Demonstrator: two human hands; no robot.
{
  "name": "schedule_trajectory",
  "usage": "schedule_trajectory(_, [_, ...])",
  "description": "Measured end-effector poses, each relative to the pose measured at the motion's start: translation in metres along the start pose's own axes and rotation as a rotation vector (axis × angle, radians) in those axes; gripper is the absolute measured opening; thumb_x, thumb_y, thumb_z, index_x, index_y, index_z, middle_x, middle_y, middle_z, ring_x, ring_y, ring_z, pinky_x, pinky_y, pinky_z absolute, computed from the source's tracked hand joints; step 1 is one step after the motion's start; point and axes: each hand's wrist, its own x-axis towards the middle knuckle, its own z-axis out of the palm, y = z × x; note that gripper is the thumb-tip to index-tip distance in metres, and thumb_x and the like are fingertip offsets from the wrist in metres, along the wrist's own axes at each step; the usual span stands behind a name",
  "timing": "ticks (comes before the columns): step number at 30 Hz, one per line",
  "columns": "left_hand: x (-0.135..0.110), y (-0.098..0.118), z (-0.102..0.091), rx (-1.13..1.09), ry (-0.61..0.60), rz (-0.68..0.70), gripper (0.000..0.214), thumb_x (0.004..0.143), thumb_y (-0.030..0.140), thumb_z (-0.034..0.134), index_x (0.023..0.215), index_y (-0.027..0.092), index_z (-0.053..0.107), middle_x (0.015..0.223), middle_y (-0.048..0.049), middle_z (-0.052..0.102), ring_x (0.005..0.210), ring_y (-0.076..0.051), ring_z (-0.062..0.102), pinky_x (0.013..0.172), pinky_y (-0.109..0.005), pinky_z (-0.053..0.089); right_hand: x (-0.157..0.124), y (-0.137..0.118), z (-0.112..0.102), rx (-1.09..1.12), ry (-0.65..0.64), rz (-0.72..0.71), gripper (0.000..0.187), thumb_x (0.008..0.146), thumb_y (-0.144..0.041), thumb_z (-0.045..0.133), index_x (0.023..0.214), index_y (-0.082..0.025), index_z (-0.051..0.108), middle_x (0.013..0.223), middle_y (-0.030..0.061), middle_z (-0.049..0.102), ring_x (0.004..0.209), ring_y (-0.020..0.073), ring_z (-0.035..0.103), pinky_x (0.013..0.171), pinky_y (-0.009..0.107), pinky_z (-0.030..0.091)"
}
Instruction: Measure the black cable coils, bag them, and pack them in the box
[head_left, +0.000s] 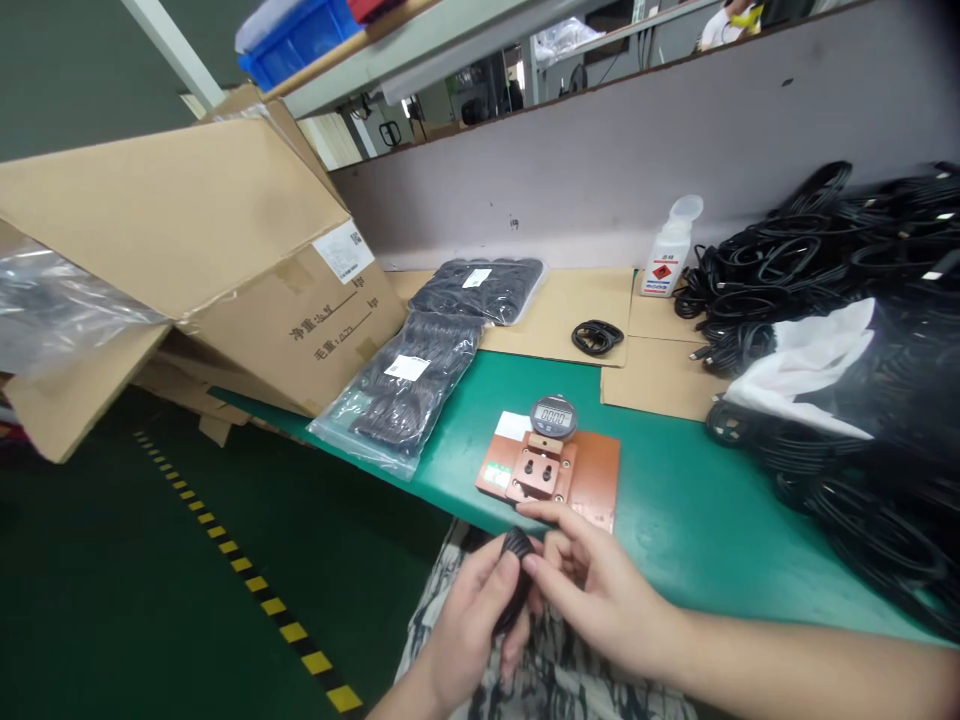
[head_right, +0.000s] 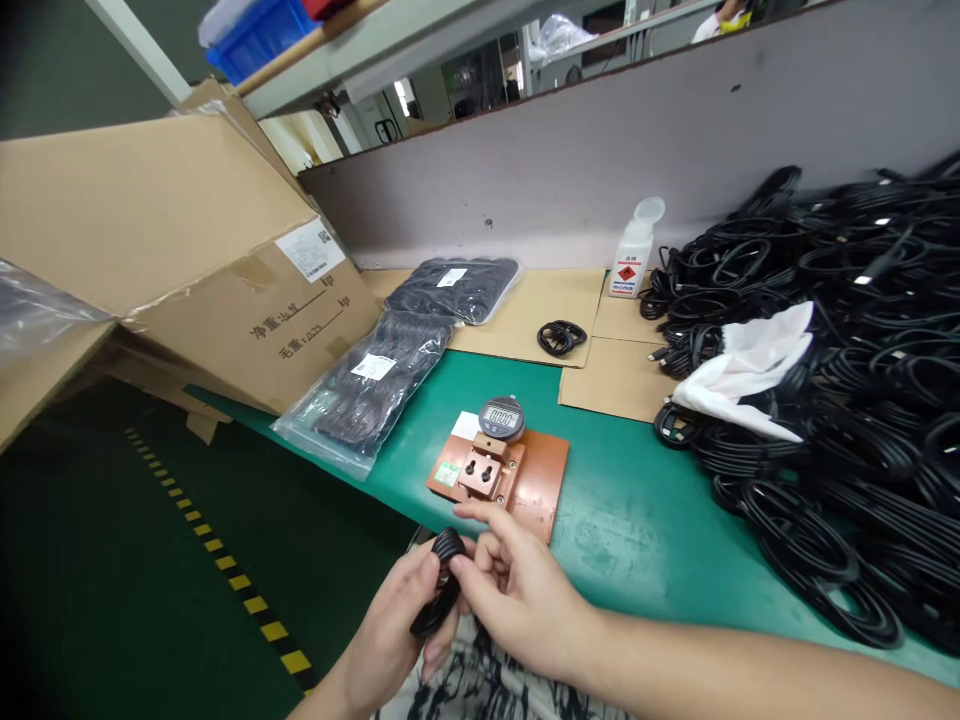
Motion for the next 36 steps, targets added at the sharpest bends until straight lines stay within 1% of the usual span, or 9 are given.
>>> schedule_trajectory(3, [0.0, 0.005, 0.001, 0.041, 0.032, -0.003, 0.048, 0.091, 0.06, 0.045, 0.079, 0.015, 0.057, 0.061, -0.0002, 0.056, 0.034, -0.002, 0.036, 0.032, -0.015, 0.031, 0.002, -0.001, 0.0, -0.022, -0.028, 0.004, 0.037, 0.091, -0.041, 0.056, 0.12, -0.017, 0.056, 0.062, -0.0055, 0.049, 0.062, 0.0168, 0.062, 0.061, 0.03, 0.047])
schedule_trajectory(8, [-0.001, 0.011, 0.002, 0.083, -0.001, -0.039, 0.052, 0.095, 0.059, 0.032, 0.098, 0.014, 0.06, 0.054, 0.0003, 0.056, 0.029, -0.003, 0.031, 0.029, -0.014, 0.021, 0.004, -0.015, 0.003, 0.145, -0.185, 0.031, 0.032, 0.093, -0.042, 0.055, 0.108, -0.016, 0.063, 0.065, 0.0016, 0.067, 0.064, 0.0209, 0.07, 0.063, 0.033, 0.053])
schedule_trajectory(11, [-0.001, 0.012, 0.001, 0.085, -0.01, -0.013, 0.053, 0.096, 0.058, 0.03, 0.098, 0.013, 0.059, 0.055, -0.0016, 0.059, 0.031, -0.003, 0.036, 0.031, -0.014, 0.025, 0.003, -0.015, 0.002, 0.134, -0.16, 0.039, 0.029, 0.093, -0.043, 0.055, 0.103, -0.017, 0.06, 0.058, -0.0022, 0.062, 0.06, 0.0182, 0.068, 0.061, 0.029, 0.05])
schedule_trajectory(13, [-0.001, 0.013, -0.002, 0.054, -0.01, 0.015, 0.048, 0.095, 0.057, 0.035, 0.105, 0.015, 0.057, 0.06, -0.0011, 0.06, 0.034, -0.005, 0.044, 0.032, -0.014, 0.029, 0.003, -0.011, 0.001, 0.087, -0.088, 0.052, 0.029, 0.092, -0.045, 0.057, 0.102, -0.017, 0.057, 0.055, -0.0062, 0.053, 0.055, 0.0136, 0.06, 0.056, 0.025, 0.045])
schedule_trajectory(15, [-0.002, 0.015, -0.004, 0.04, -0.009, 0.032, 0.041, 0.092, 0.053, 0.048, 0.11, 0.017, 0.054, 0.067, 0.0002, 0.059, 0.042, -0.008, 0.054, 0.034, -0.014, 0.037, 0.004, -0.009, -0.001, 0.071, -0.03, 0.075, 0.033, 0.091, -0.048, 0.058, 0.102, -0.018, 0.055, 0.057, -0.008, 0.047, 0.051, 0.0097, 0.05, 0.051, 0.022, 0.039])
schedule_trajectory(17, [-0.004, 0.018, -0.004, 0.079, -0.008, 0.032, 0.034, 0.087, 0.045, 0.062, 0.105, 0.017, 0.054, 0.072, 0.0003, 0.058, 0.051, -0.01, 0.059, 0.037, -0.015, 0.042, 0.005, -0.008, -0.002, 0.086, -0.016, 0.1, 0.036, 0.09, -0.051, 0.057, 0.104, -0.018, 0.054, 0.06, -0.0081, 0.044, 0.05, 0.0079, 0.043, 0.048, 0.02, 0.035])
schedule_trajectory(22, [-0.004, 0.018, 0.0, 0.143, 0.012, 0.03, 0.023, 0.087, 0.035, 0.065, 0.096, 0.017, 0.054, 0.077, -0.0003, 0.059, 0.058, -0.011, 0.062, 0.039, -0.015, 0.046, 0.005, -0.009, -0.002, 0.107, -0.06, 0.093, 0.043, 0.09, -0.053, 0.057, 0.114, -0.017, 0.054, 0.066, -0.0063, 0.046, 0.053, 0.008, 0.046, 0.051, 0.022, 0.038])
schedule_trajectory(31, [0.0, 0.019, 0.0, -0.034, 0.018, -0.05, 0.034, 0.079, 0.026, 0.074, 0.107, 0.014, 0.059, 0.075, -0.0018, 0.062, 0.058, -0.011, 0.061, 0.038, -0.014, 0.047, 0.004, -0.008, -0.002, 0.101, -0.074, 0.067, 0.046, 0.091, -0.051, 0.052, 0.121, -0.016, 0.051, 0.071, -0.0044, 0.047, 0.055, 0.0098, 0.05, 0.053, 0.025, 0.04])
schedule_trajectory(36, [-0.001, 0.02, -0.007, -0.183, -0.056, -0.117, 0.039, 0.072, 0.022, 0.078, 0.106, 0.013, 0.061, 0.075, -0.0036, 0.064, 0.057, -0.012, 0.063, 0.038, -0.015, 0.049, 0.002, -0.009, -0.003, 0.037, -0.093, 0.046, 0.045, 0.092, -0.049, 0.051, 0.123, -0.016, 0.051, 0.072, -0.0032, 0.048, 0.058, 0.0111, 0.048, 0.055, 0.026, 0.041])
